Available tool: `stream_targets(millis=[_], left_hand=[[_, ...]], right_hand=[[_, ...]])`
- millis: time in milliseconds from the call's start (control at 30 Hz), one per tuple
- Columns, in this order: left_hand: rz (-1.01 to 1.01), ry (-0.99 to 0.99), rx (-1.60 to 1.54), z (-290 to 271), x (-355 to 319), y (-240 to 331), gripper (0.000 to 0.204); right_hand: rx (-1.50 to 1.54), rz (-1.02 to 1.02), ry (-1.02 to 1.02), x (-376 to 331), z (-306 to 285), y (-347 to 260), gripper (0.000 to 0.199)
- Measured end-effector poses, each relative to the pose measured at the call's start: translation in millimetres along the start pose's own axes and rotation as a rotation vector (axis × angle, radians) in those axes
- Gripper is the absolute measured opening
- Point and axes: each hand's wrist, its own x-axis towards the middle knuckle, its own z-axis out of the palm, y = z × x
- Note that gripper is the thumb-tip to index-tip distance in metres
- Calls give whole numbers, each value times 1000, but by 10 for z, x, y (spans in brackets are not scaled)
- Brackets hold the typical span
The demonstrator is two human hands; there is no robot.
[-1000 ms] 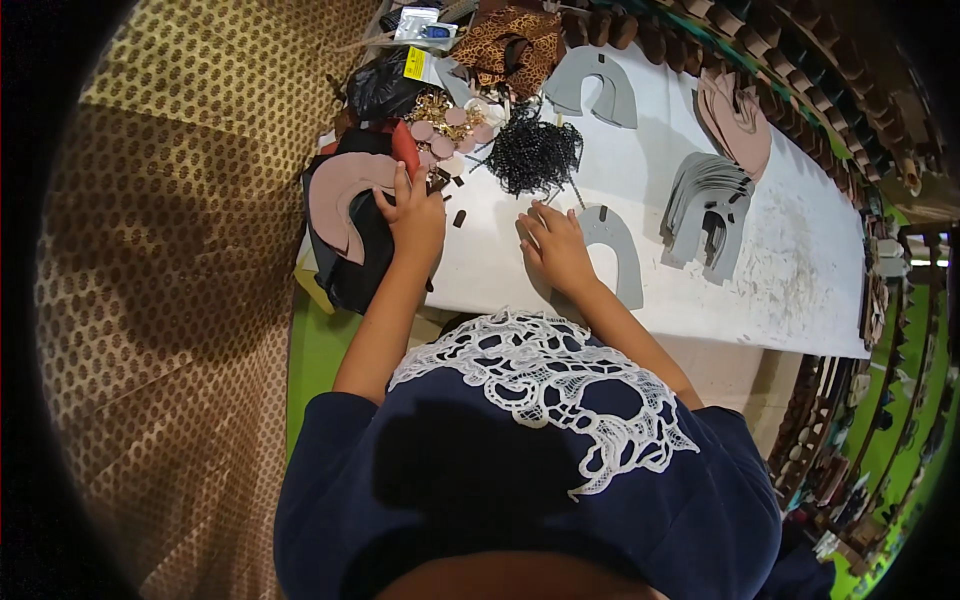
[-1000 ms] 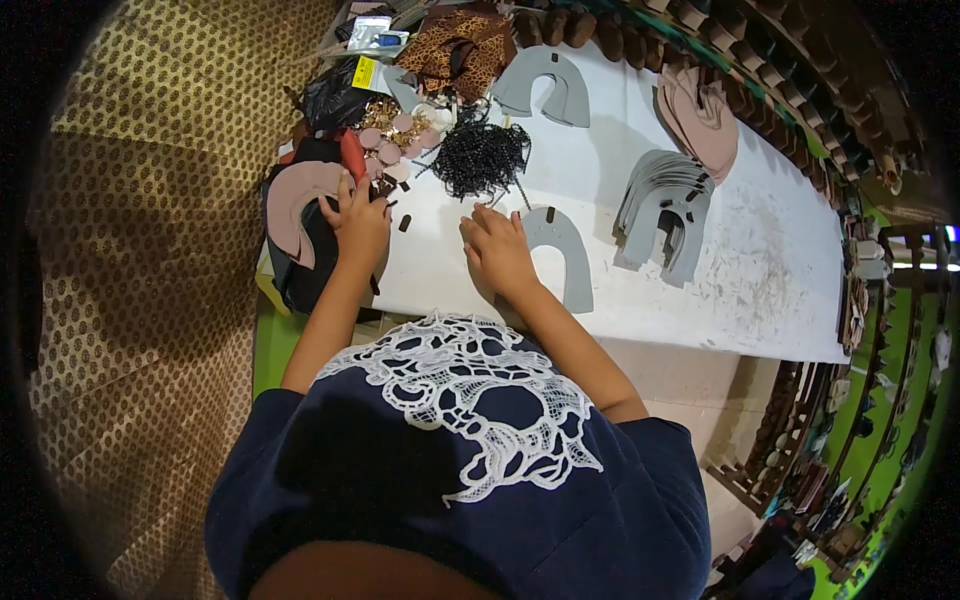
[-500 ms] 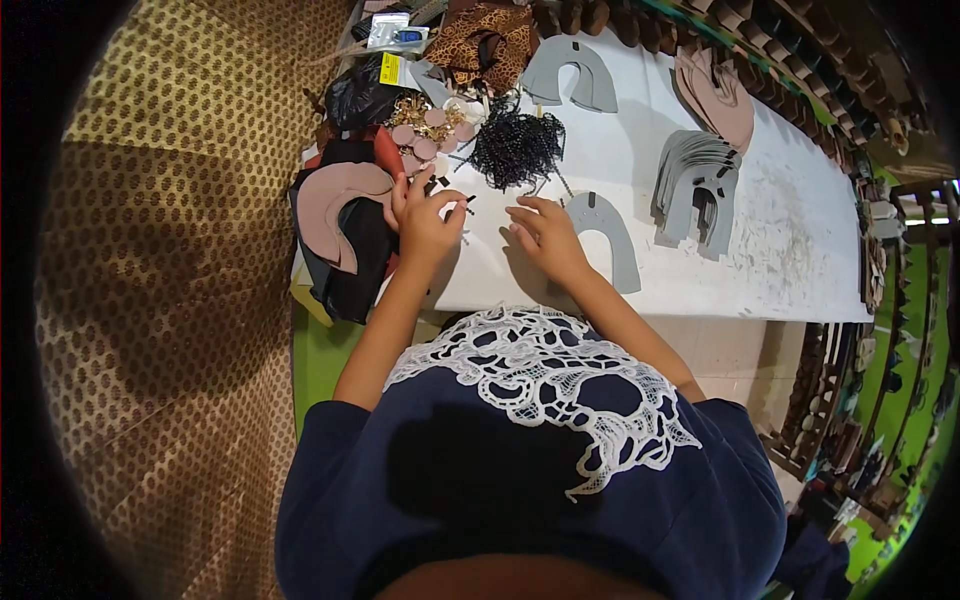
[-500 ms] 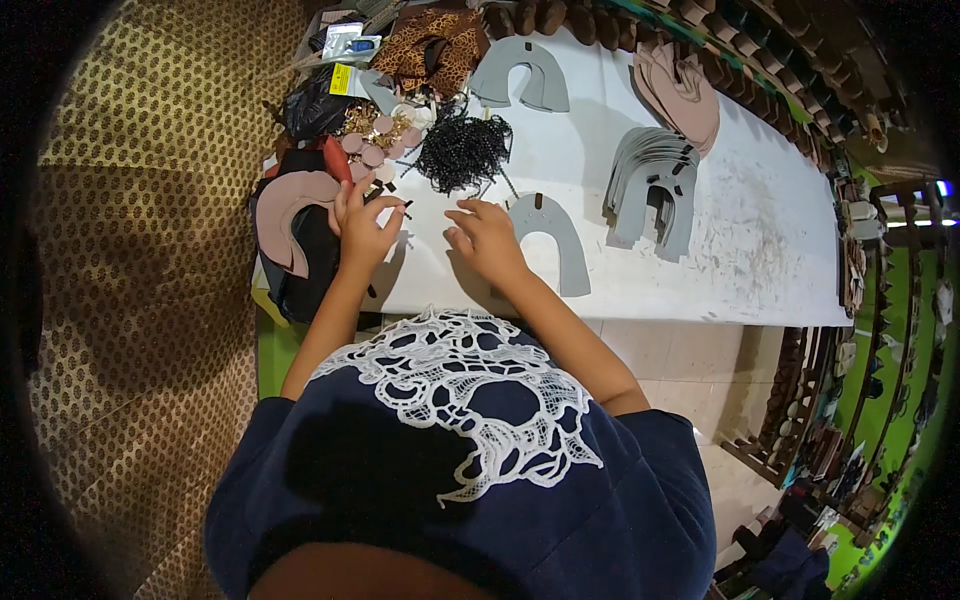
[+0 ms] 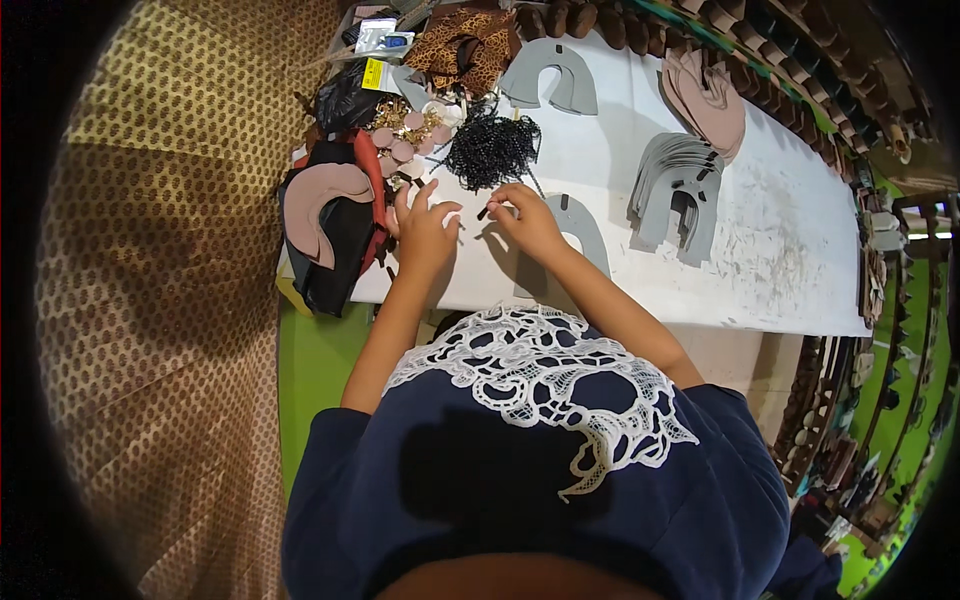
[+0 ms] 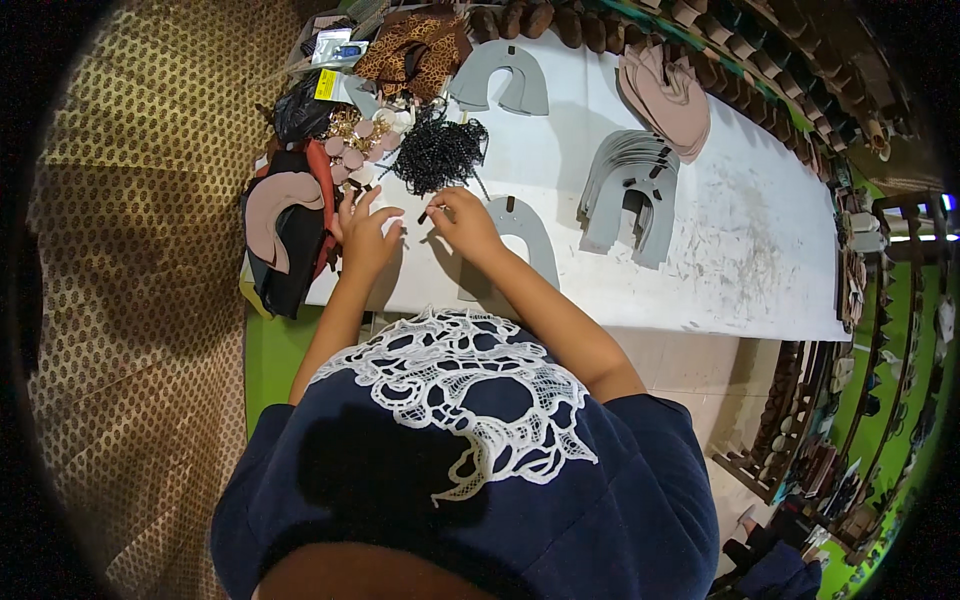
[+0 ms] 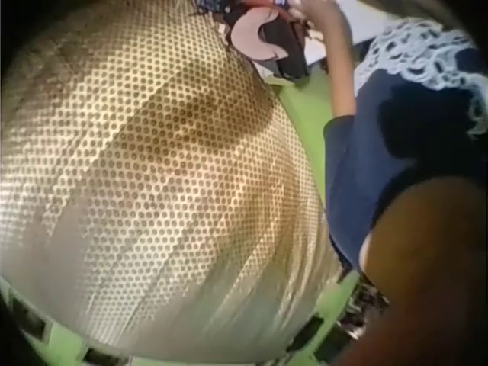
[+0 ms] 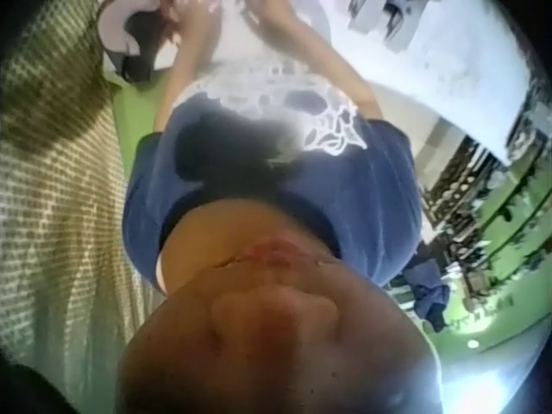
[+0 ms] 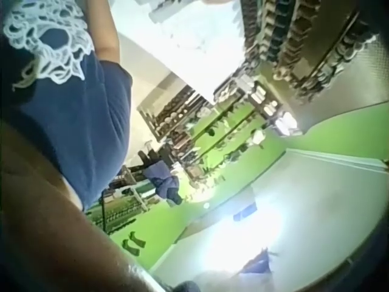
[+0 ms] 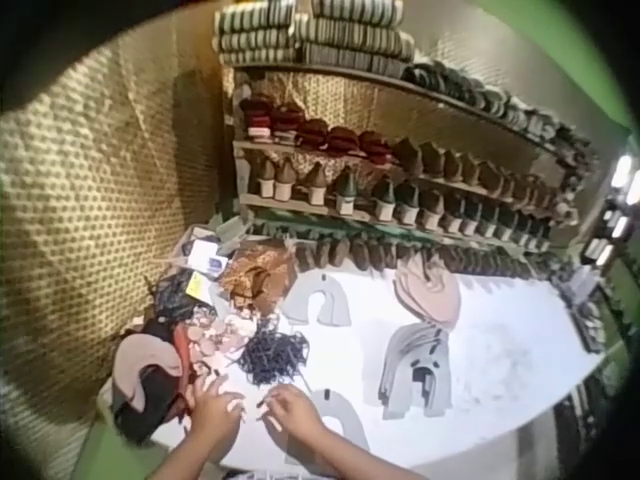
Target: The person is assembling shoe upper components by placing small black pieces onto a U-shaped template.
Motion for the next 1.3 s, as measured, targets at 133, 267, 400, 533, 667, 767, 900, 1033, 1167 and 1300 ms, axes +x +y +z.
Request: stream_targets(millis=[133,267,400,533,667,767,900,1033,1167,1300], left_hand=[[-13,35,94,41,-33,112,13],[6,-28,32,138,-69,391,12],[45,-80,128,253,-46,602,10],[-72,-53,329,363,54,424,13],[-221,57,533,315,59,89,25],[-242,80,616,212,37,40,28],[-320,65,608,197,-23,10,26],[-275,185,556,357,-92,161,26],[-71,-9,277,464,-147,717,28],[88,-85,148,725,-108,932,31]], right_hand=[[-178,-44,-22,-89,-383,1,15],[-555,29,-186,-287,-897,44,17],[-770,175,-288,-494,-1121,247,16],[-677,143,-212,-562,-1167,329,14],[-617,110,-162,-600,-1155,375,14],[-598,58,-143,-621,-1129,428,13],[-600,26,-91,-645,-1093,429,12],[-635,38,-67,-663,-1063,440,12],[-665,10,-81,-684,-1062,373,12],[-702,-53,0,-690,-999,445,10]])
